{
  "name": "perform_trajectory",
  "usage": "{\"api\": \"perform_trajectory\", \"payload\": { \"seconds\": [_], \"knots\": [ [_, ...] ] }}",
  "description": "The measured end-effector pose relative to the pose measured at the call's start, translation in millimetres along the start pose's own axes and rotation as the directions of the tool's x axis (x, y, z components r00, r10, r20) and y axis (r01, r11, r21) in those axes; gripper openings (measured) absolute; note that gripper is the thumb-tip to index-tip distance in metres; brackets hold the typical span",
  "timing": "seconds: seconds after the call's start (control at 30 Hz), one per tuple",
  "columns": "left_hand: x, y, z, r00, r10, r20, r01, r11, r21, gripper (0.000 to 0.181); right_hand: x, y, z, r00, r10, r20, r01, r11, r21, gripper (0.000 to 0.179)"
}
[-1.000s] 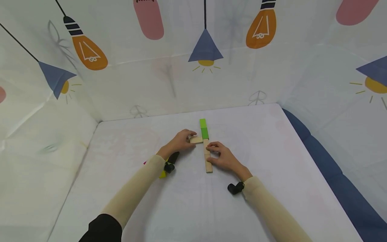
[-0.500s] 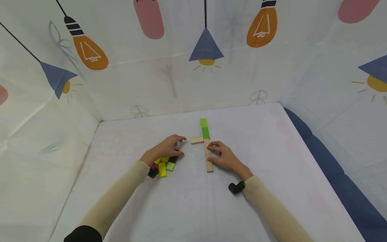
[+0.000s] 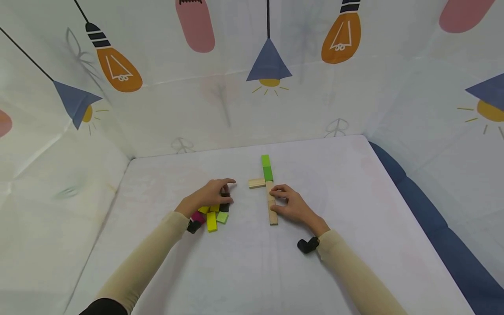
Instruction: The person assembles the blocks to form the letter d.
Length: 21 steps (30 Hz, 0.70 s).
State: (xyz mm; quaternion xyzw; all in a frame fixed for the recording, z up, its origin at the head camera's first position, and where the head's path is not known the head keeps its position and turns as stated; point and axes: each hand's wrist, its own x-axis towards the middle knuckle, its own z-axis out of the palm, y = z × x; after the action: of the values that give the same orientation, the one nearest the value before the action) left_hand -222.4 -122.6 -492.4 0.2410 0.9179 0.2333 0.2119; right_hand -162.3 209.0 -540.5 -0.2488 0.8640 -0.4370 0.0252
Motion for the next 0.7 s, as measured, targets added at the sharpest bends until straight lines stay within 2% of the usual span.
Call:
{"api": "perform_trajectory", "payload": {
  "seconds": [0.17,0.3,0.4,0.53,0.7],
  "knots": [
    [2.1,-1.1,-2.8,0.999,0.032,-0.019,-0.032,0.999,-0.021,0.064,0.3,0.6,1.2,1.000,0.002,-0.002,-0.002,1.000,-0.009,0.050],
    [2.8,-2.2,-5.0,0.995,0.074,-0.060,-0.075,0.997,-0.014,0.063,0.5,0.8,1.8,1.000,-0.005,-0.011,0.004,1.000,-0.019,0.049],
    [1.8,-4.5,-4.3,0.992,0.084,-0.097,-0.087,0.996,-0.025,0.062,0.4,0.5,1.6,1.000,-0.006,-0.011,0.006,1.000,-0.013,0.049],
    [-3.1,-10.9,-0.6,0.987,0.065,-0.145,-0.072,0.996,-0.042,0.063,0.3,0.9,2.6,1.000,0.000,-0.003,0.000,1.000,-0.001,0.050],
    [-14.7,-19.1,4.0,0.980,0.010,-0.197,-0.028,0.996,-0.089,0.066,-0.1,2.3,2.3,1.000,-0.005,-0.007,0.005,1.000,-0.010,0.048]
  ]
}}
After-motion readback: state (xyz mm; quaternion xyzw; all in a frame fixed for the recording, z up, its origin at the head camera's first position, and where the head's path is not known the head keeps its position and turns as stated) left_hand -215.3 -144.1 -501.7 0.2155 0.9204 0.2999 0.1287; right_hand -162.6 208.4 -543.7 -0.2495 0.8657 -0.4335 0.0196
